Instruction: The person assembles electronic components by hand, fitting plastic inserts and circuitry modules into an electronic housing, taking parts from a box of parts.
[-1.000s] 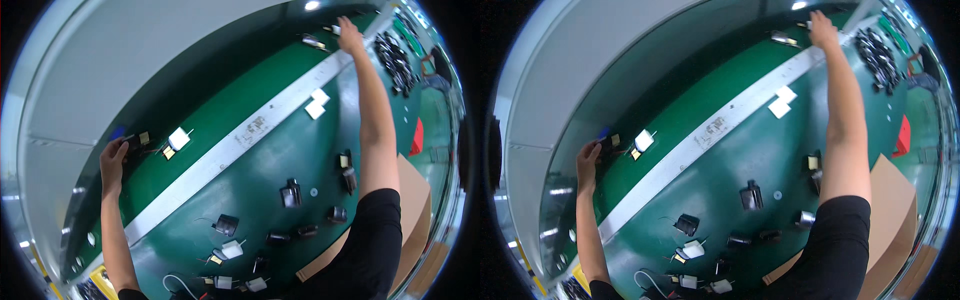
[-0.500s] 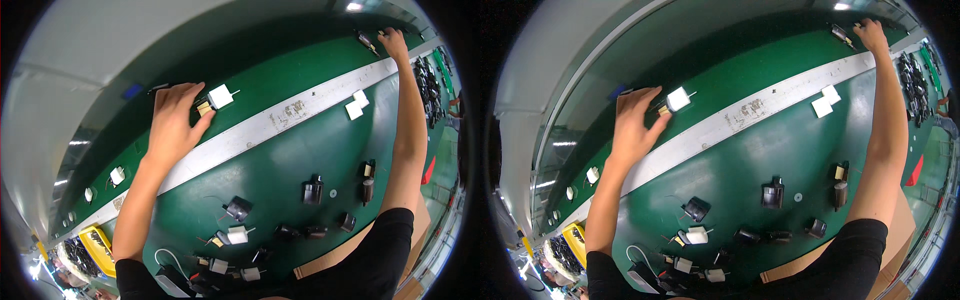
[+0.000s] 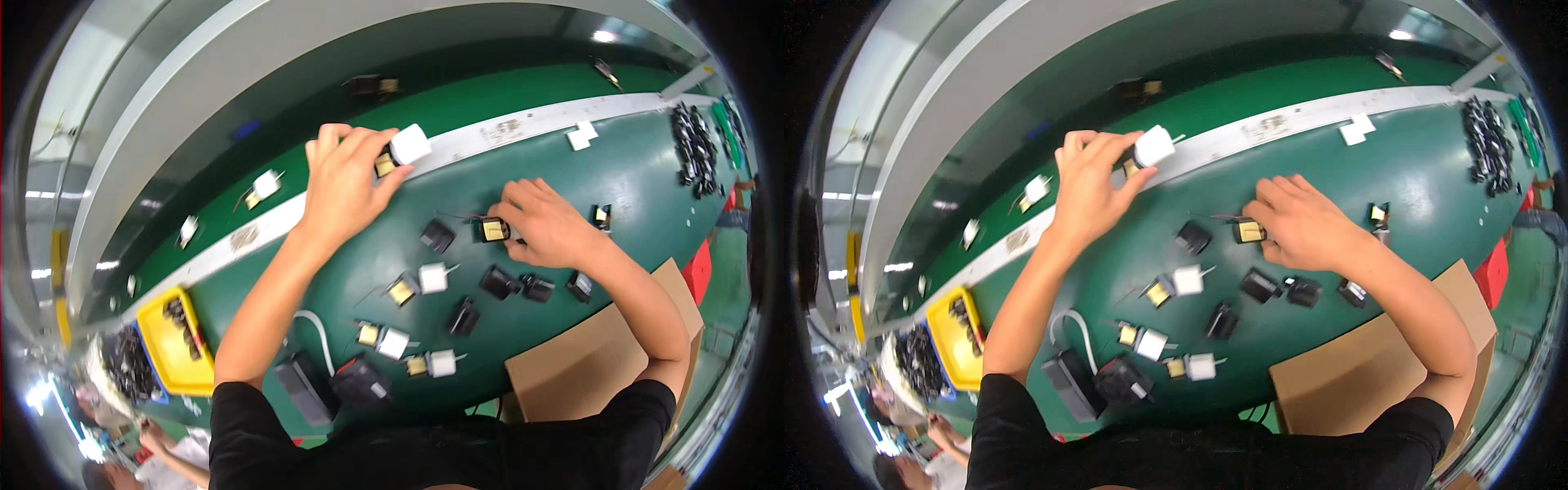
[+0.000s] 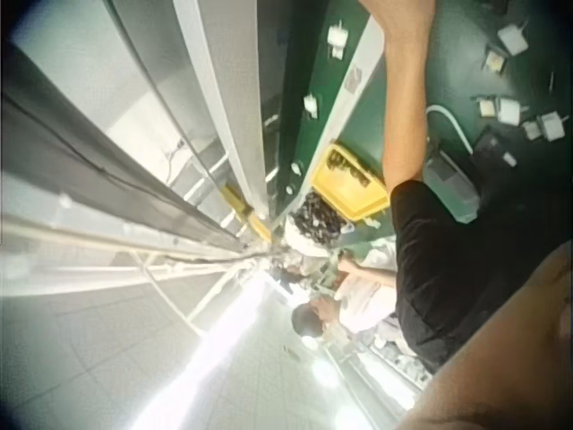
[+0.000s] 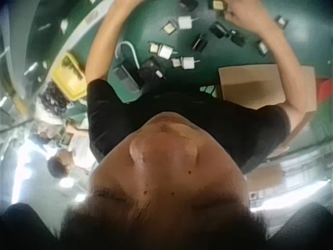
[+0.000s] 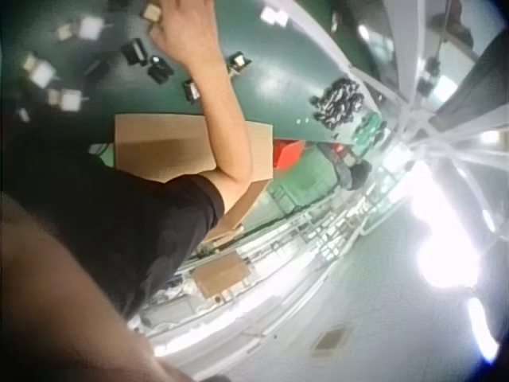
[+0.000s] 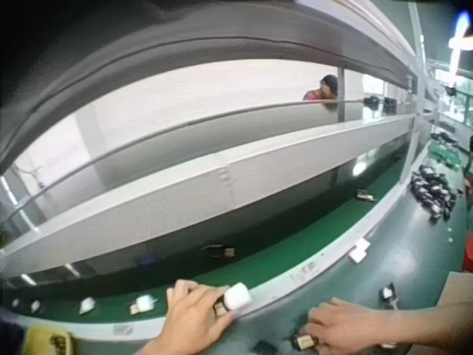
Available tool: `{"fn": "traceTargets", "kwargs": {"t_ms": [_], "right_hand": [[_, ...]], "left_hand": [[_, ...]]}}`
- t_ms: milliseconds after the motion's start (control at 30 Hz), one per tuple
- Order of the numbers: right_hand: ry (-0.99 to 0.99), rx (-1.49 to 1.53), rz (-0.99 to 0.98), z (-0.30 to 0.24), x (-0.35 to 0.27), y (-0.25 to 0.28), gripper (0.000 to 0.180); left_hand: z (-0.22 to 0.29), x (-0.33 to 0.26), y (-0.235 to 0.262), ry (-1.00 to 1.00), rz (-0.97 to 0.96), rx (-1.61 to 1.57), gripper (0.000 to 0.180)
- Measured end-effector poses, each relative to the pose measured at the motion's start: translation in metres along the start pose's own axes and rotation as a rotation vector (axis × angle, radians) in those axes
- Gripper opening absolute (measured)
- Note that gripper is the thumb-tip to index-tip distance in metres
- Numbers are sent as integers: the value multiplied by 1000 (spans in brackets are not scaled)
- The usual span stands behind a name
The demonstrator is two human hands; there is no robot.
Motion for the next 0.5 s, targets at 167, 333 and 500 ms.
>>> {"fn": "traceTargets", "kwargs": {"t_ms": [167, 333, 500], "right_hand": [[3, -64, -23, -38, -5, -25, 31], [-43, -175, -94, -74, 24, 0, 35], [-6, -175, 88, -117, 97, 16, 31]], "left_hand": [[13, -84, 45, 119, -62, -152, 42], [33, -148, 25, 116, -199, -127, 44], [59, -168, 55, 62, -116, -145, 47]]}}
Point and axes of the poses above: each hand's wrist, its own x-axis towards the middle knuckle, its own y-axis out of the back of the hand, z = x × y, the point moved 10 cm from there along x, towards the middle knuckle, and after that the axes turned 8 degrees about -x, right-handed, at the moved point
